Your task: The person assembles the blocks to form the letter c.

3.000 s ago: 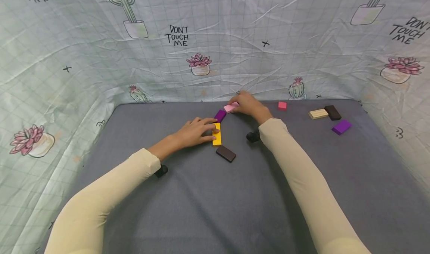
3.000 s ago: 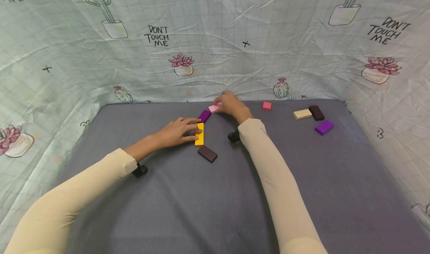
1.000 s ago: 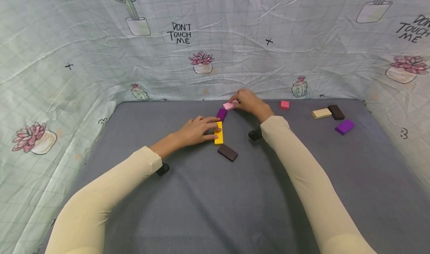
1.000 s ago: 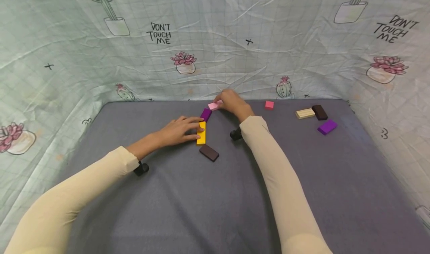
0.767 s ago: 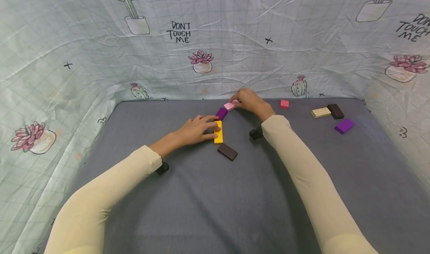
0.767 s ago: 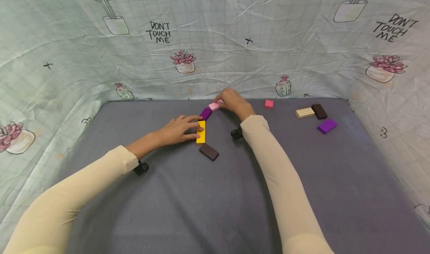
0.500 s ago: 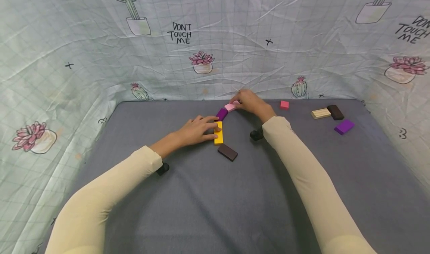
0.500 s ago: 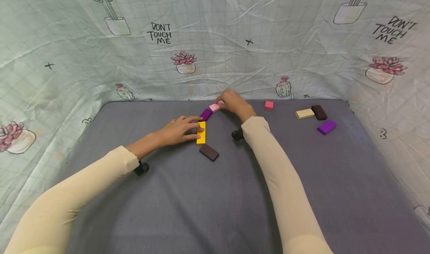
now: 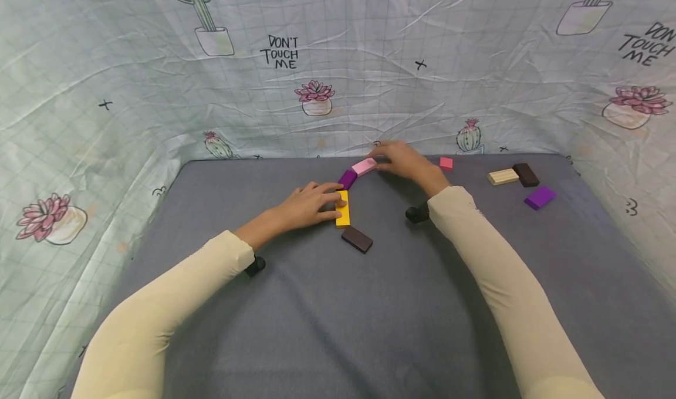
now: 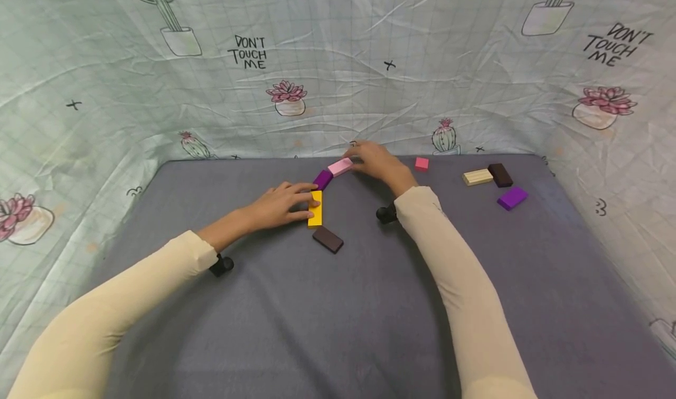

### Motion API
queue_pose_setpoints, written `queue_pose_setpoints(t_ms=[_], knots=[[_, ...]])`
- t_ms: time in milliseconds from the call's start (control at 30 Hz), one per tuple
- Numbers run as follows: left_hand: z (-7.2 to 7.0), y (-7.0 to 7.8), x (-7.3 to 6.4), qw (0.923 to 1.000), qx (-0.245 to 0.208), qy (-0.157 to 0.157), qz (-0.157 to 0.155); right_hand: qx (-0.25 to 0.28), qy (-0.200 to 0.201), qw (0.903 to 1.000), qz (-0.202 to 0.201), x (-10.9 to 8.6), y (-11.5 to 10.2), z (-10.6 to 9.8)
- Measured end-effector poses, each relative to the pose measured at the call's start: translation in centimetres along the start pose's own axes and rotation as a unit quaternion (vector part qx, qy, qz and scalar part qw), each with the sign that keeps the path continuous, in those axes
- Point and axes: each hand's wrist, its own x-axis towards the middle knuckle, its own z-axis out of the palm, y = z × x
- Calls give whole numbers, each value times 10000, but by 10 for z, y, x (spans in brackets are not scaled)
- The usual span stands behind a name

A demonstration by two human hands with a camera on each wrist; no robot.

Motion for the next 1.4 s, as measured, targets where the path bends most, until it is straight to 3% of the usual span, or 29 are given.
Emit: queue_pose_setpoints(t_ms=[467,733,867,1100,1400], knots=[[2,-2,0,9999,-62,98,91,-79,331,9981,510,-97,52,-48],[3,-2,0,9997,-106,161,145,-399,165,9941,996,-154,72,-68],[3,-2,0,9997,-98,163,133,-538,148,9909,1227,-179,86,-74],[3,-1,0,9998,-107,136,117,-770,631,9864,1307,-216,105,-79],[4,-3,0,9997,-110,158,126,-735,339,9828,1659,-252,128,-77]])
